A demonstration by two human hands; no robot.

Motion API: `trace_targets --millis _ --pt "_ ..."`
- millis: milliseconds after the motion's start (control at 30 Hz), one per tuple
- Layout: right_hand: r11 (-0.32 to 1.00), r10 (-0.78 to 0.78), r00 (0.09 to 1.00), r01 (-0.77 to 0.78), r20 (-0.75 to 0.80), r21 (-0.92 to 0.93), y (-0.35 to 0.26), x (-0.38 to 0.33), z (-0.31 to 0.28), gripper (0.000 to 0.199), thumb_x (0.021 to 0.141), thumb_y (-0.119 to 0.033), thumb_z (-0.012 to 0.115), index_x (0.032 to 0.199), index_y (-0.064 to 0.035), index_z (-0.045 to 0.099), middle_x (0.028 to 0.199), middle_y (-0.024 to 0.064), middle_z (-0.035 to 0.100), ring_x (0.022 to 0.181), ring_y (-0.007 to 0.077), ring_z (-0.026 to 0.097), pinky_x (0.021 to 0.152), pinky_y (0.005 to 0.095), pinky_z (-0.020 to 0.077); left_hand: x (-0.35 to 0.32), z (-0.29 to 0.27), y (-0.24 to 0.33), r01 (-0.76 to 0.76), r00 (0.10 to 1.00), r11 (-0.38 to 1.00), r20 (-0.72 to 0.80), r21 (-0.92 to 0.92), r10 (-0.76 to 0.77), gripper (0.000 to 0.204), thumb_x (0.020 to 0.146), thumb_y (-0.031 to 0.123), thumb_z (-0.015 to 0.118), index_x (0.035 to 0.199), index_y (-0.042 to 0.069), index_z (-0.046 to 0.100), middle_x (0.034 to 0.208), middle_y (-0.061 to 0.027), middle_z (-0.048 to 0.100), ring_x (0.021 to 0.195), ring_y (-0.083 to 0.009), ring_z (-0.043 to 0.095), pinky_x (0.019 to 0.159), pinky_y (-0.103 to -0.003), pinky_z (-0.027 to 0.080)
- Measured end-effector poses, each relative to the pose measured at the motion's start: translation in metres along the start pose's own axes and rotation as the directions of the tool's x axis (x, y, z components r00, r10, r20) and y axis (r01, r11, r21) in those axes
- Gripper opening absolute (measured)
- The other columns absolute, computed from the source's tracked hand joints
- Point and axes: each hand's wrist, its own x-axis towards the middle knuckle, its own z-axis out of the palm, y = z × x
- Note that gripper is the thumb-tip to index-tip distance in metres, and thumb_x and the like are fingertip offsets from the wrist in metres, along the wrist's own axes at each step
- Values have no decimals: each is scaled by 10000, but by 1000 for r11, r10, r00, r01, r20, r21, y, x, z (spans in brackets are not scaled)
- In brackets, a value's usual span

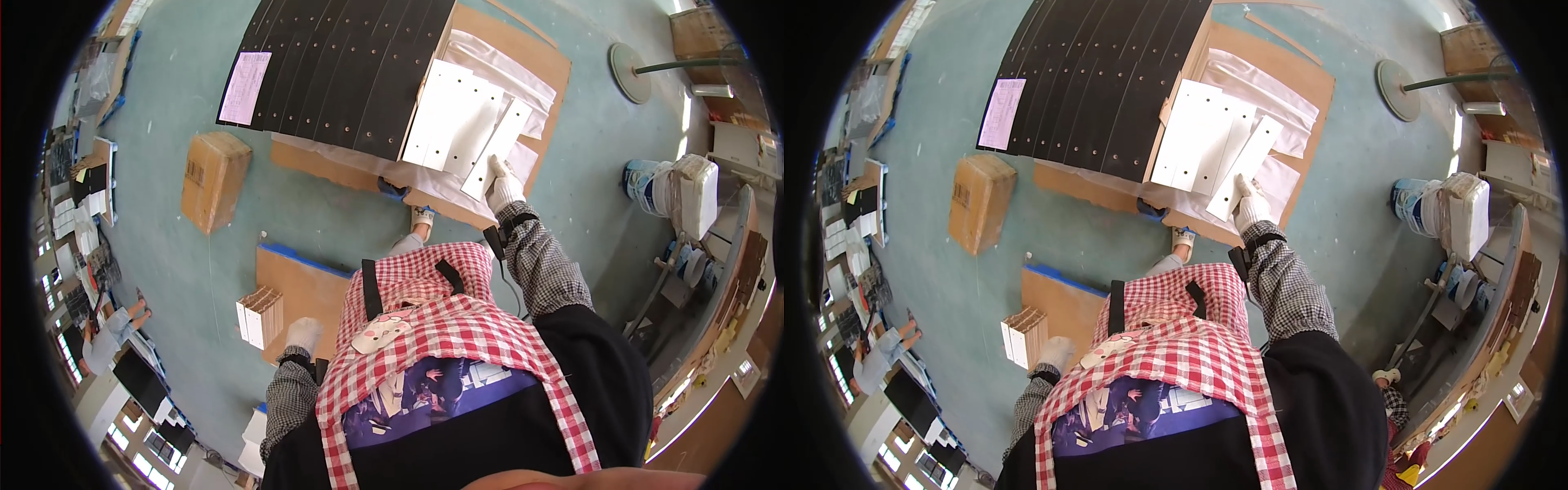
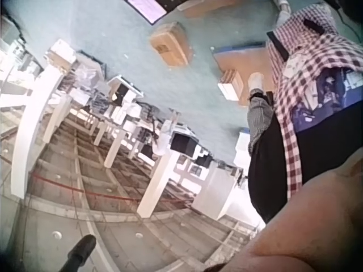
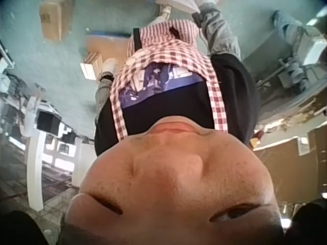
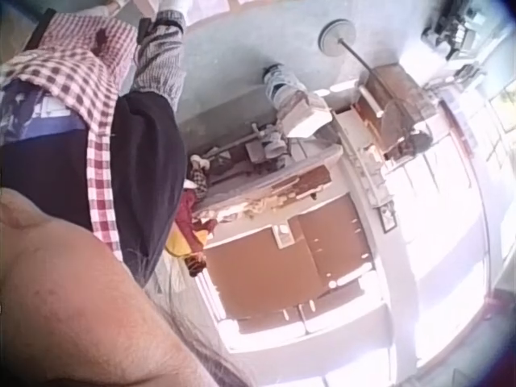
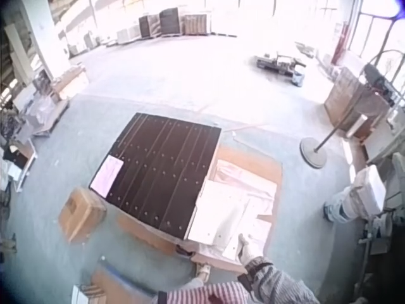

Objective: Sanding the edges of white wooden furniture boards using a sanding block and organizing them in stacks.

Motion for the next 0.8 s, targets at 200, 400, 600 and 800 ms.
trace_targets --millis 200,400,600,800 --pt "1000 -5 999 4 52 21 6 -3 -23 305 948 -162 604 1206 -27 515 1109 92 621 979 217 619 897 351 528 -23 -5 68 -40 993 996 -116 -84 30 256 807 239 655 747 -6 608 683 -65 613 598 -171 575 580 -310 467" --pt "998 65 995 -66 77 -2 8 -25 -25 306 933 -166 629 1192 -42 524 1098 79 621 966 202 619 878 343 533 -12 -9 91 -12 993 961 -114 -276 -20 267 811 272 668 771 13 613 688 -54 606 604 -149 549 589 -302 449" --pt "958 132 990 -113 57 -262 12 -51 -29 301 902 -194 679 1130 -46 550 991 29 635 846 143 631 733 305 562 2 -29 146 53 997 978 -41 -200 -63 360 816 304 712 948 -24 640 842 -73 653 743 -137 585 684 -280 472" --pt "917 235 893 -72 385 -393 11 -135 23 296 902 -151 672 1152 -31 569 989 38 657 845 105 627 769 264 535 8 7 254 -358 872 820 153 -446 464 755 850 263 718 1418 -58 339 1234 -176 573 1086 -210 577 942 -310 470"
